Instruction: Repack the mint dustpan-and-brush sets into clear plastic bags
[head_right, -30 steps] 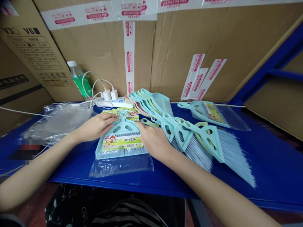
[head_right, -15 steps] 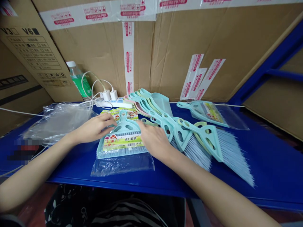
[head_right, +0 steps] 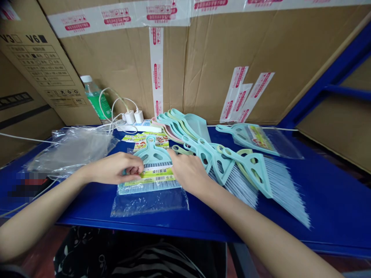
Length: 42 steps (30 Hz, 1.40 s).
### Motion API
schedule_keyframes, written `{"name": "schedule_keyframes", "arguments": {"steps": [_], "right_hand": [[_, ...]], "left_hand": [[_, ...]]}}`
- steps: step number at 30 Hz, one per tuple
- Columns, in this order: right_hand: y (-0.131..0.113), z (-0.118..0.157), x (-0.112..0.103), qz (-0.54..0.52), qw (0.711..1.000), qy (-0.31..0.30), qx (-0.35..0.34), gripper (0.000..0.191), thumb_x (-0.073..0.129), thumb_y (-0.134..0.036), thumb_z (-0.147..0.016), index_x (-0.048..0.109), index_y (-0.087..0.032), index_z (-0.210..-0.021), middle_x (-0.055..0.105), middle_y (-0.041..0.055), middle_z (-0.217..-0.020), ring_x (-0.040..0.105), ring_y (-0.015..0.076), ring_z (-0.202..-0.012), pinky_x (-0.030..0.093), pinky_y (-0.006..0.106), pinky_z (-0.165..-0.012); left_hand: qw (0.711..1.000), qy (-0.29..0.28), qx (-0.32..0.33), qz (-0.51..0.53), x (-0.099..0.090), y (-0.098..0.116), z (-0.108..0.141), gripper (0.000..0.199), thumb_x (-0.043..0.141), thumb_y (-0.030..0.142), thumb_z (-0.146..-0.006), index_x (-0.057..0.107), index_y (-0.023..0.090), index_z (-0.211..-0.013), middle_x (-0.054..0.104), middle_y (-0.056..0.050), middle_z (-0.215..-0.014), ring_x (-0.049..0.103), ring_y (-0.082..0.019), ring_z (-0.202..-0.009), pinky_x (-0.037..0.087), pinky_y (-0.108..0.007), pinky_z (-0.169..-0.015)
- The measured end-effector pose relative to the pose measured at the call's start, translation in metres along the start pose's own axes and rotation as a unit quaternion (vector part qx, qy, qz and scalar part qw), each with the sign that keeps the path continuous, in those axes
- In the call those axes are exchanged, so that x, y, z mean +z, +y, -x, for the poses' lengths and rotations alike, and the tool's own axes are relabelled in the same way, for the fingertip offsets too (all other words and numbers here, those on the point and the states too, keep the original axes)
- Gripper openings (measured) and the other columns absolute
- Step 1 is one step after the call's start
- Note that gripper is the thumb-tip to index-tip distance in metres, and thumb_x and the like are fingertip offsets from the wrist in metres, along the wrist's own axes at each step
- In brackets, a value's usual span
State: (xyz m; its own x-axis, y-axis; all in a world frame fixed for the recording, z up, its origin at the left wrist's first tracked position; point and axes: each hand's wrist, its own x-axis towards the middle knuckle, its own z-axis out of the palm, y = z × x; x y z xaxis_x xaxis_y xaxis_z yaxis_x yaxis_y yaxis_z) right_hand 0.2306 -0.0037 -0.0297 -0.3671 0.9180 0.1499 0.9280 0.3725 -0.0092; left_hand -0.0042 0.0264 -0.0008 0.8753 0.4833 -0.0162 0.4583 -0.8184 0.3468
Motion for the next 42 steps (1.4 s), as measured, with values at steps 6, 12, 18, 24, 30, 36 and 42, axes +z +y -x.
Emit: {"name": "schedule_keyframes", "arguments": {"steps": [6,12,18,24,30,36,42], "right_hand": [[0.002,0.001,0.003,0.012,0.999,0.032,-0.019,0.055,0.035,-0.012,-0.079,0.055,-0.014,-0.13,0.063,0.0049,-0.061,0.047,0.0168,-0.046,0.018,0.029,-0.046],[-0.002,0.0,-0.004,0.01,1.0,0.008,0.004,0.055,0.038,-0.012,-0.082,0.049,-0.018,-0.136,0.066,0.0051,-0.068,0.055,0.0193,-0.054,0.023,0.029,-0.048],[0.0,0.002,-0.013,-0.147,0.987,-0.026,-0.059,0.036,0.043,-0.018,-0.089,0.055,-0.013,-0.122,0.05,-0.004,-0.056,0.047,0.0155,-0.052,0.027,0.027,-0.053],[0.006,0.006,-0.024,-0.286,0.931,-0.122,-0.192,0.011,0.057,-0.026,-0.089,0.059,-0.019,-0.081,0.044,-0.0089,-0.054,0.042,0.0098,-0.05,0.033,0.025,-0.06],[0.006,0.006,-0.032,-0.243,0.932,-0.196,-0.186,0.014,0.073,-0.027,-0.08,0.064,-0.017,-0.084,0.042,-0.0103,-0.053,0.045,0.0101,-0.051,0.033,0.026,-0.06],[0.005,0.005,-0.029,-0.222,0.937,-0.174,-0.205,0.008,0.067,-0.015,-0.082,0.062,-0.018,-0.077,0.038,-0.0099,-0.054,0.041,0.0093,-0.051,0.033,0.026,-0.063],[0.002,0.008,-0.019,-0.231,0.939,-0.094,-0.236,0.018,0.052,-0.005,-0.081,0.05,-0.019,-0.07,0.048,-0.0037,-0.068,0.045,0.0117,-0.063,0.033,0.025,-0.063]], "left_hand": [[1.0,-0.014,-0.001,0.015,-0.003,0.005,0.002,0.016,0.059,0.027,-0.086,0.057,0.019,-0.072,0.055,0.006,-0.057,0.048,-0.008,-0.048,0.035,-0.024,-0.052],[0.998,-0.058,-0.002,0.019,0.0,0.012,0.005,0.021,0.073,0.031,-0.077,0.056,0.019,-0.073,0.055,0.008,-0.057,0.05,-0.008,-0.048,0.031,-0.023,-0.05],[0.996,-0.068,0.016,0.053,0.001,0.012,0.006,0.024,0.077,0.033,-0.074,0.056,0.02,-0.076,0.059,0.007,-0.061,0.052,-0.009,-0.051,0.032,-0.023,-0.053],[0.991,-0.089,0.043,0.087,0.004,0.011,0.009,0.037,0.08,0.046,-0.068,0.056,0.02,-0.079,0.054,0.007,-0.063,0.045,-0.009,-0.051,0.03,-0.023,-0.052],[0.987,-0.126,0.052,0.086,0.003,0.01,0.011,0.043,0.083,0.047,-0.064,0.058,0.02,-0.086,0.052,0.007,-0.068,0.046,-0.009,-0.056,0.033,-0.023,-0.056],[0.995,-0.06,0.03,0.072,0.003,0.014,0.006,0.022,0.073,0.034,-0.08,0.057,0.019,-0.081,0.056,0.003,-0.073,0.05,-0.01,-0.059,0.034,-0.022,-0.055],[0.998,-0.049,0.02,0.031,0.008,0.014,0.0,0.012,0.063,0.026,-0.086,0.056,0.018,-0.08,0.054,0.005,-0.063,0.048,-0.009,-0.054,0.033,-0.023,-0.052]]}}
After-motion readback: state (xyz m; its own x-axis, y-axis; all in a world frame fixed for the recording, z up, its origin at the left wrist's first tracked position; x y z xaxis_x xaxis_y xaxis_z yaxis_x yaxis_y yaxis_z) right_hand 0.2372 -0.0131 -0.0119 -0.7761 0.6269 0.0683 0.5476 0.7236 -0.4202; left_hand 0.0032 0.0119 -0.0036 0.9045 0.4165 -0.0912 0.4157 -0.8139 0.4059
